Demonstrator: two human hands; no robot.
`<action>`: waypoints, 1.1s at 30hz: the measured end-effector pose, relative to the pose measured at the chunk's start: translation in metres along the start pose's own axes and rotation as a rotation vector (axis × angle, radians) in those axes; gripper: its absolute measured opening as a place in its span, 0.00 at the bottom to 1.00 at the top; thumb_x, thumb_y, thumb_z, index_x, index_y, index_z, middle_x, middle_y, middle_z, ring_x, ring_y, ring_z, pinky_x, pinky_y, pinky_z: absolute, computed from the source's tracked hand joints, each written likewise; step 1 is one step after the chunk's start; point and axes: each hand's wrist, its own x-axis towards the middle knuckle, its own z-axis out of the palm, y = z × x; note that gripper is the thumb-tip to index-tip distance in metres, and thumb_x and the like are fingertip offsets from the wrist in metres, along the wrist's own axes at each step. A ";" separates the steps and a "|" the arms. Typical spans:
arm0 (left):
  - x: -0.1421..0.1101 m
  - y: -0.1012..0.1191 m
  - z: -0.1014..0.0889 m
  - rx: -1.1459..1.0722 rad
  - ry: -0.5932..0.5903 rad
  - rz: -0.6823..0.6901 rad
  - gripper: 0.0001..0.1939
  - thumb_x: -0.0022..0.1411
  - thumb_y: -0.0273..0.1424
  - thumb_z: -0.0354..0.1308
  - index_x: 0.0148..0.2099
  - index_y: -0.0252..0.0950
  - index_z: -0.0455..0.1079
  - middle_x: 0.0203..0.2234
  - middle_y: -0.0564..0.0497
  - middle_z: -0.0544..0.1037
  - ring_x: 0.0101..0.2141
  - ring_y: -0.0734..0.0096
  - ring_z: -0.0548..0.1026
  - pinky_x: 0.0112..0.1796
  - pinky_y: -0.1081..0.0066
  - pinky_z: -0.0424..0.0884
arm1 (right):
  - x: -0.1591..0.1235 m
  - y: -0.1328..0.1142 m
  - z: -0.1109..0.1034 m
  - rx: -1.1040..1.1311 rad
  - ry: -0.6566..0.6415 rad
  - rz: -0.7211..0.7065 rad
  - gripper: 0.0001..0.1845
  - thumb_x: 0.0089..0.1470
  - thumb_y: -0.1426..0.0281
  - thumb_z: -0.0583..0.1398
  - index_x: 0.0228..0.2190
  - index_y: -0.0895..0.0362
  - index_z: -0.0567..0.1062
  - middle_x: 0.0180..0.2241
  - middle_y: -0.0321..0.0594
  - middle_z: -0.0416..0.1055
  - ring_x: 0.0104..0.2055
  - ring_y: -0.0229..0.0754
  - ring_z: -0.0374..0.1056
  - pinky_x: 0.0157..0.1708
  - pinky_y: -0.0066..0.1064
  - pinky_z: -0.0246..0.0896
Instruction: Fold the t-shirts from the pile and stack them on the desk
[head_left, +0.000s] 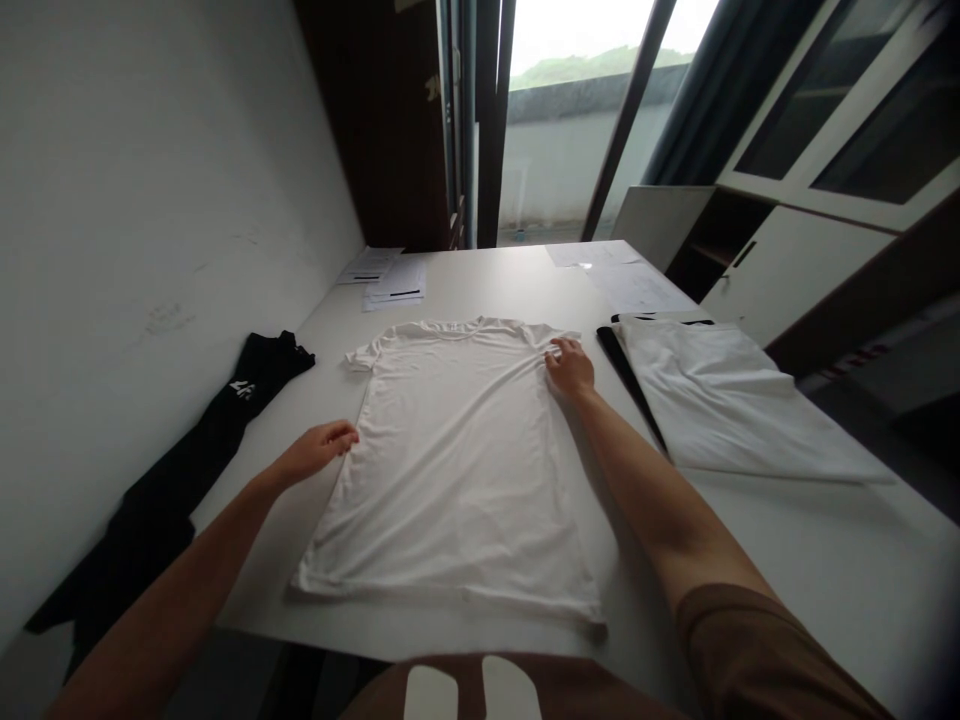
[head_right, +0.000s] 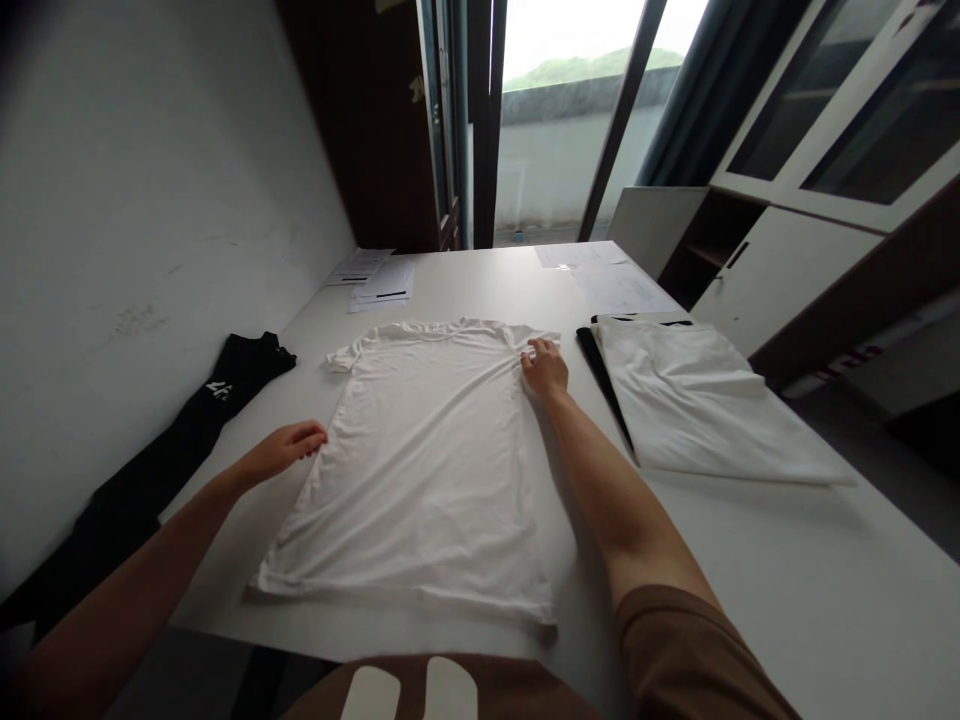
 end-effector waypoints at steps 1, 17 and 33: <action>0.021 -0.005 -0.002 0.050 0.114 0.000 0.17 0.65 0.47 0.54 0.40 0.38 0.74 0.33 0.51 0.78 0.36 0.63 0.74 0.40 0.70 0.69 | -0.001 -0.003 0.000 0.010 -0.019 -0.021 0.22 0.62 0.66 0.56 0.56 0.56 0.74 0.59 0.49 0.70 0.54 0.52 0.69 0.54 0.40 0.63; 0.193 -0.014 -0.034 0.398 0.552 -0.271 0.14 0.63 0.36 0.57 0.47 0.41 0.80 0.45 0.41 0.82 0.49 0.50 0.75 0.46 0.64 0.66 | 0.000 -0.002 0.001 0.050 -0.108 -0.091 0.21 0.63 0.66 0.57 0.56 0.54 0.75 0.55 0.46 0.74 0.53 0.51 0.71 0.52 0.38 0.65; 0.235 -0.025 -0.069 -0.342 0.707 -0.460 0.14 0.54 0.28 0.53 0.42 0.30 0.72 0.23 0.47 0.78 0.18 0.76 0.63 0.22 0.74 0.63 | 0.001 0.004 0.008 -0.002 -0.134 -0.173 0.20 0.64 0.65 0.57 0.55 0.54 0.75 0.54 0.47 0.74 0.56 0.52 0.69 0.57 0.41 0.63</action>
